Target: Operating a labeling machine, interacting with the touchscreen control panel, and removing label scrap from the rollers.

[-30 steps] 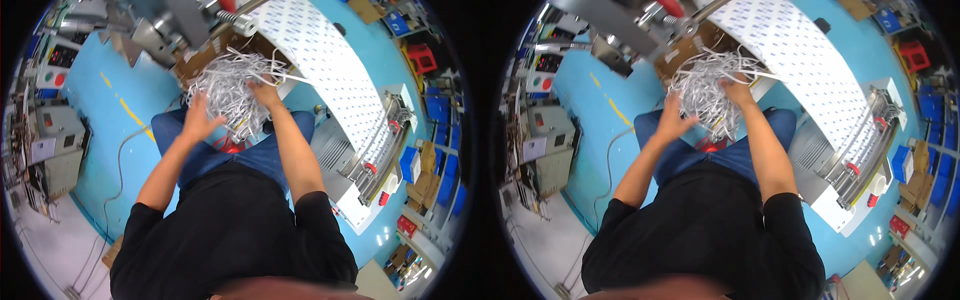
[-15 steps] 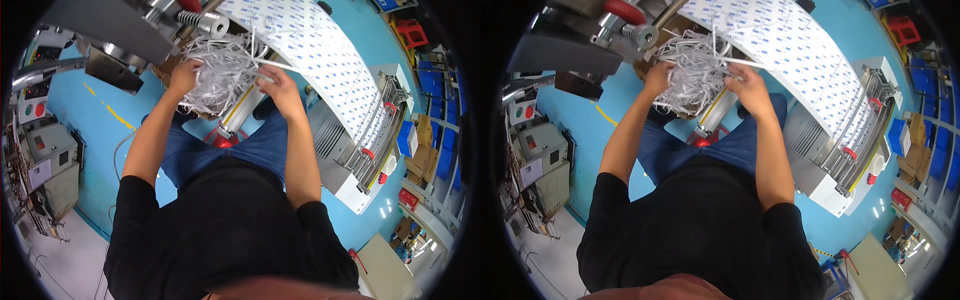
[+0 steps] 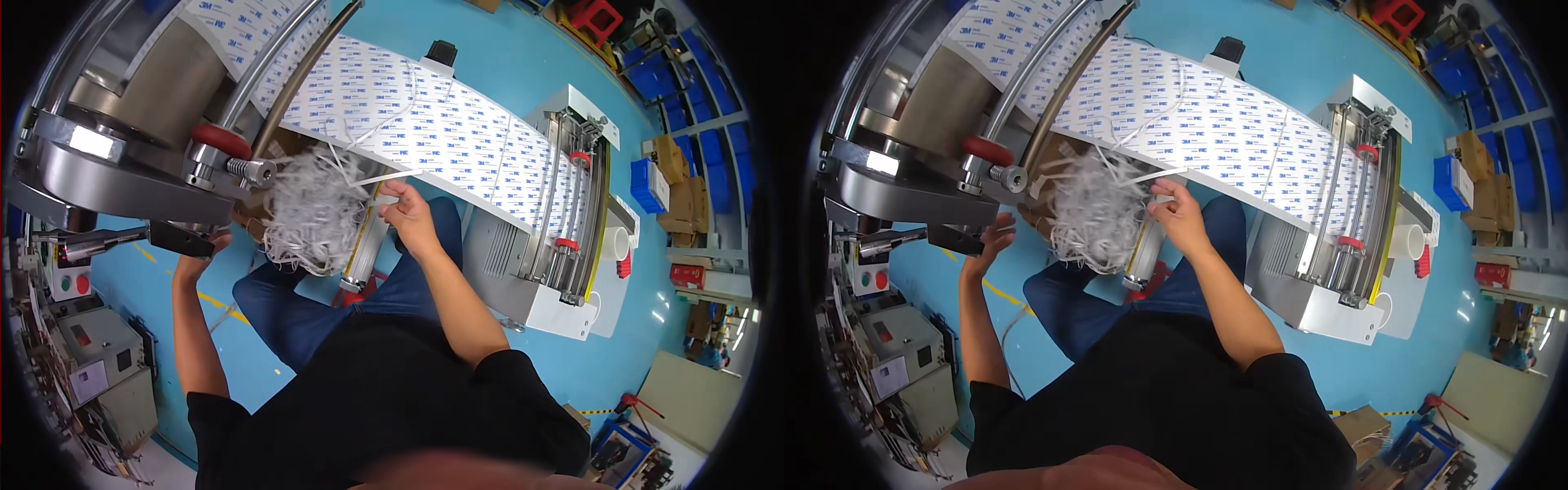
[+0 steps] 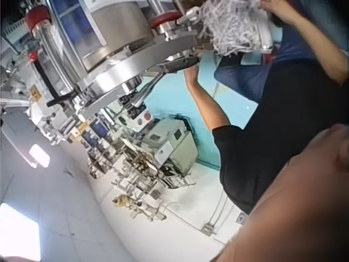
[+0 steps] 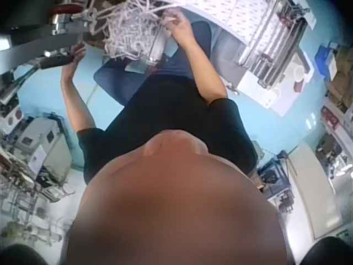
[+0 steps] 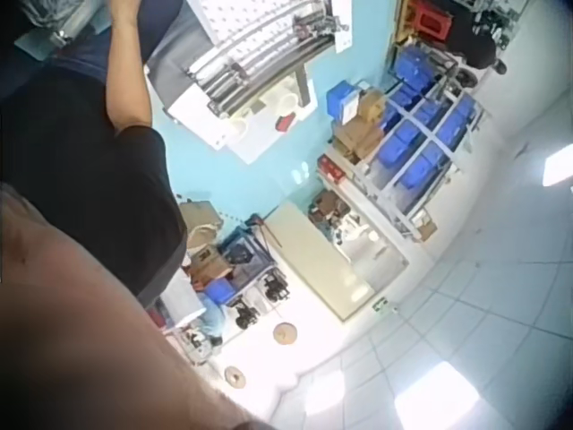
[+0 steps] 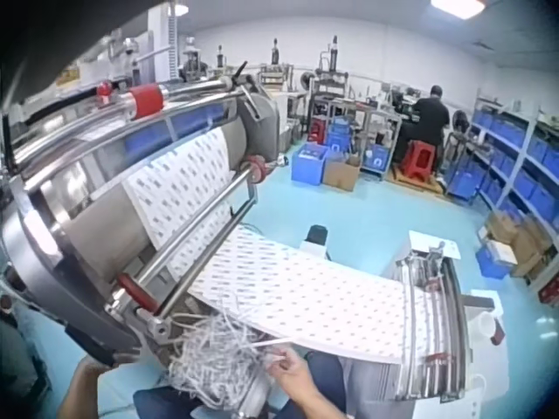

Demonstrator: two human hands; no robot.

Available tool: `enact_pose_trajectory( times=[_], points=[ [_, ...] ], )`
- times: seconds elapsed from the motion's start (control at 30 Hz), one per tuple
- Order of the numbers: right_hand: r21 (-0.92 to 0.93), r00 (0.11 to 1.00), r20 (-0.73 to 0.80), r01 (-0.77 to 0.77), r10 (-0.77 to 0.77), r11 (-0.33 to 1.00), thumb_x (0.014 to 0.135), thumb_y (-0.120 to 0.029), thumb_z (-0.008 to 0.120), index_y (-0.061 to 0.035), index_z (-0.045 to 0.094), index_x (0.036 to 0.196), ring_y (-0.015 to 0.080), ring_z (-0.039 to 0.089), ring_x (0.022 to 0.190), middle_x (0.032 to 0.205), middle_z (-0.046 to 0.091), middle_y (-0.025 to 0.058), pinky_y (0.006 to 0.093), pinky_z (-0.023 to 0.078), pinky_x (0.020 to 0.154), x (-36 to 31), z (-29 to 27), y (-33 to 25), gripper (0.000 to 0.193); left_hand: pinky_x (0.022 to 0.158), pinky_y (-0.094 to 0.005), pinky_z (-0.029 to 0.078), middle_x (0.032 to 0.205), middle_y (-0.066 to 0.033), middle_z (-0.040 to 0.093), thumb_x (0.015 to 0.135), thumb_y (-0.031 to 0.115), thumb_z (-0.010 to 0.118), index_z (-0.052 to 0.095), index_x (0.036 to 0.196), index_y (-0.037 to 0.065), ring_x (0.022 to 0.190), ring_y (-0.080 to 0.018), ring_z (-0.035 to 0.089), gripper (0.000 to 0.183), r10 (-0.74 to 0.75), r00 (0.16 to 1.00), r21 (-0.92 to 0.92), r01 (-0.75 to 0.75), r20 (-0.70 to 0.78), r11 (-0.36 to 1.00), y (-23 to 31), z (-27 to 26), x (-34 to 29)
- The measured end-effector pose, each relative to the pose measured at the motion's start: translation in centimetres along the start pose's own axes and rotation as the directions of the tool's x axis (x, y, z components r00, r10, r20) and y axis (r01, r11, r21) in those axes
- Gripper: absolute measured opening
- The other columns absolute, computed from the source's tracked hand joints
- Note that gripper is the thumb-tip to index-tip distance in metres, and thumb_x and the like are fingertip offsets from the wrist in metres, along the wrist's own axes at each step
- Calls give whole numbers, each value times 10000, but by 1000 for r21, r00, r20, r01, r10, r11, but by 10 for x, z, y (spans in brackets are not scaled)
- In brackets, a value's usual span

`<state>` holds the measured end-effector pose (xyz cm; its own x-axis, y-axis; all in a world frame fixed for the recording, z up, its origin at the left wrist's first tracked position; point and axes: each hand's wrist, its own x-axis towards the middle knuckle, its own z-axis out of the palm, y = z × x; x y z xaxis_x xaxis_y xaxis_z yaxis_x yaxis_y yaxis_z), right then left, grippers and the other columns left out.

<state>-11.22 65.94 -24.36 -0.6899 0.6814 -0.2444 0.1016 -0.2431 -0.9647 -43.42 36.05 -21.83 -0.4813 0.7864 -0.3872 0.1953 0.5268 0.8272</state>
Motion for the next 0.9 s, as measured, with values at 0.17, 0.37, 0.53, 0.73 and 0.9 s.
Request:
enact_pose_trajectory(
  times=[0.17,0.37,0.53,0.73,0.9],
  points=[
    [468,973,130,111,-192,877,806,-75,662,-30,470,1293,111,556,848,1223,545,72,266,465,712,22,38,-12,525,821,-291,483,1113,-46,634,895,118,613,560,1225,14,976,-145,599,350,15,938,-46,-33,-347,998,-15,-4,-56],
    [92,943,-323,118,-83,989,850,-220,712,-55,629,954,46,408,565,759,536,-34,225,315,478,43,44,-37,211,659,-253,474,765,-36,619,911,192,635,627,944,4,744,-118,595,191,-52,577,-141,-111,-815,984,9,-8,-84],
    [219,960,-61,279,-272,935,880,-184,667,-50,626,1147,39,430,628,836,571,-30,195,343,514,43,39,-16,302,887,-372,424,1073,-197,539,853,301,668,515,1135,-50,989,-296,530,476,336,-227,254,324,-914,911,22,-104,-129],
    [-122,947,-137,275,-290,954,868,-233,677,-30,636,1025,71,432,613,752,547,-15,226,367,540,59,52,-8,260,694,-405,511,727,-201,658,788,263,636,662,894,-87,661,-296,641,366,354,62,319,599,-933,735,-54,-267,-191],
    [159,951,-116,302,-286,940,805,-133,727,-34,600,1020,96,494,592,719,576,-2,253,415,533,61,62,-17,269,708,-413,507,869,-205,699,807,423,702,675,927,-74,774,-265,673,513,261,-98,218,322,-960,921,-94,-314,-208]
  ],
)
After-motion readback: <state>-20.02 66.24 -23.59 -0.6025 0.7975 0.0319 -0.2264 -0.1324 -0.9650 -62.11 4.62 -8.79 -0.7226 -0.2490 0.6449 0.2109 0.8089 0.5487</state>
